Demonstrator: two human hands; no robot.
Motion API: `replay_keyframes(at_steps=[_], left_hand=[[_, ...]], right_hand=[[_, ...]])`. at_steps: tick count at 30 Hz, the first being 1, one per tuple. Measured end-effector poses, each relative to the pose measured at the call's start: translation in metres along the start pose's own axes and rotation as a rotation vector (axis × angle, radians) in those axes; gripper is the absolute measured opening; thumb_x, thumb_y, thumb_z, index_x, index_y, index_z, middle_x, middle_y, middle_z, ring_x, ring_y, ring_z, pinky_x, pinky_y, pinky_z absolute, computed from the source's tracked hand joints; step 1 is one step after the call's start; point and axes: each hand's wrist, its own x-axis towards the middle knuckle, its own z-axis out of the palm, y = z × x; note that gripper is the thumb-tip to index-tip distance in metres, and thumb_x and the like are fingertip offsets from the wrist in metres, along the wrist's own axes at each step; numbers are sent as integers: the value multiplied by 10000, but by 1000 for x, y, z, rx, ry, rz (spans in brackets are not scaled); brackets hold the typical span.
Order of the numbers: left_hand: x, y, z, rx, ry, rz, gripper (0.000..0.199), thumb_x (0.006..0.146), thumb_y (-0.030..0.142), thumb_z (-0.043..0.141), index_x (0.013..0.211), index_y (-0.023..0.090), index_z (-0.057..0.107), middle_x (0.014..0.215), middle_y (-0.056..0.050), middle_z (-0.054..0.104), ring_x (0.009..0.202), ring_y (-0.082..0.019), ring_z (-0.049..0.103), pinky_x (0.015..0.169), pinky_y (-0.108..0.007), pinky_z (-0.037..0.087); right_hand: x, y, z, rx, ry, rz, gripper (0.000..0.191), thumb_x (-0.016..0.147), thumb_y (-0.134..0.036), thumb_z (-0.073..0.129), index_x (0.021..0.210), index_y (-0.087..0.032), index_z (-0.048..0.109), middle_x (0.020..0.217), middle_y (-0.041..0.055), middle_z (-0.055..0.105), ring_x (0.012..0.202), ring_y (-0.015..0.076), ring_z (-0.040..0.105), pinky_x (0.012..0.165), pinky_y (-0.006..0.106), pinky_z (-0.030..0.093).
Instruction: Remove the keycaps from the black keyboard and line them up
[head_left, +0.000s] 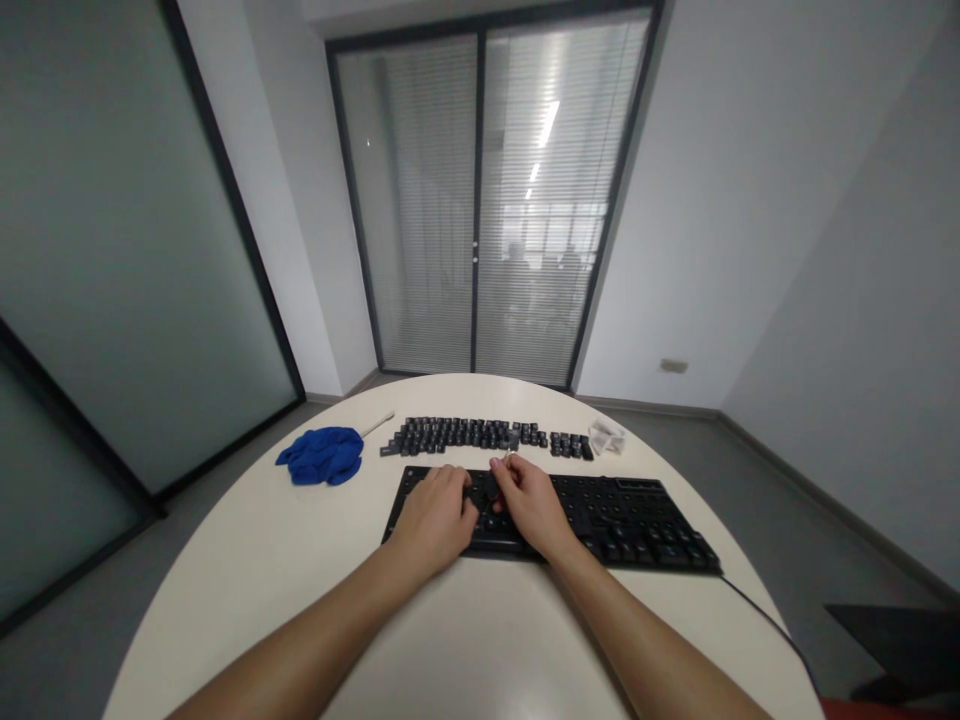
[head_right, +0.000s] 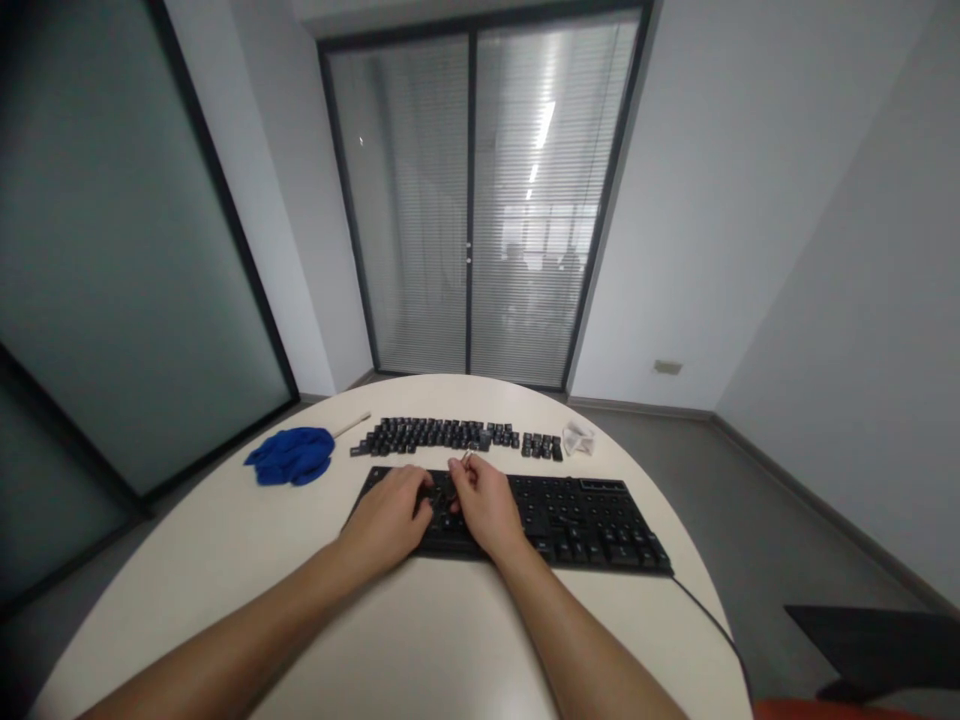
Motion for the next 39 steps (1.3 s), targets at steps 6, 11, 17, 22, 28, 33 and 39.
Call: replay_keyframes(at_steps=[6,11,17,22,28,33,39], left_hand=[[-19,-10,1,-62,-3,143,215,923,264,495,1102,192,590,1153,-94,602,1091,-260,543,942,-406,455],[-23,-17,2,-55,-7,248,300,947,310,483,1214,204,569,1321,-97,545,1232,-276,484,1051,-453,400],[-23,-16,6,-20,-37,310,346,942,295,480,1261,178,545,1363,-105,537,1284,-280,456,1097,-475,366],[-22,-17,6,-22,-29,321,353,935,289,483,1261,169,545,1359,-110,542,1274,-277,468,1103,-478,361],[-22,-16,7,-27,-30,323,357,930,292,487,1259,169,550,1347,-107,548,1266,-279,469,1095,-482,367],[-21,-15,6,-28,-35,316,354,927,287,492,1251,159,559,1337,-108,556,1260,-280,472,1094,-474,370],[-21,-15,5,-32,-27,322,348,926,285,493,1251,174,549,1337,-109,553,1263,-278,470,1092,-481,367]], right_hand=[[-2,-8,-7,-67,109,-36,400,946,-547,405,735,-225,514,506,-38,506,493,169,528,527,262,388],[-5,-20,-19,-285,149,-130,368,972,-488,388,746,-226,512,660,14,605,614,179,550,620,275,380],[-7,-22,-20,-401,100,-143,361,984,-480,360,764,-229,496,684,15,594,644,185,557,637,268,372],[-6,-17,-15,-401,58,-137,366,987,-486,351,752,-230,468,668,4,567,633,177,529,617,252,361],[-7,-16,-15,-326,0,-126,356,989,-477,362,754,-231,470,607,-12,536,600,170,515,583,246,359],[-6,-16,-15,-286,-31,-118,354,989,-471,371,753,-229,475,561,-27,512,567,161,510,569,246,362],[-8,-16,-13,-313,-97,-173,346,988,-443,398,731,-221,466,582,-31,522,566,143,508,575,239,363]])
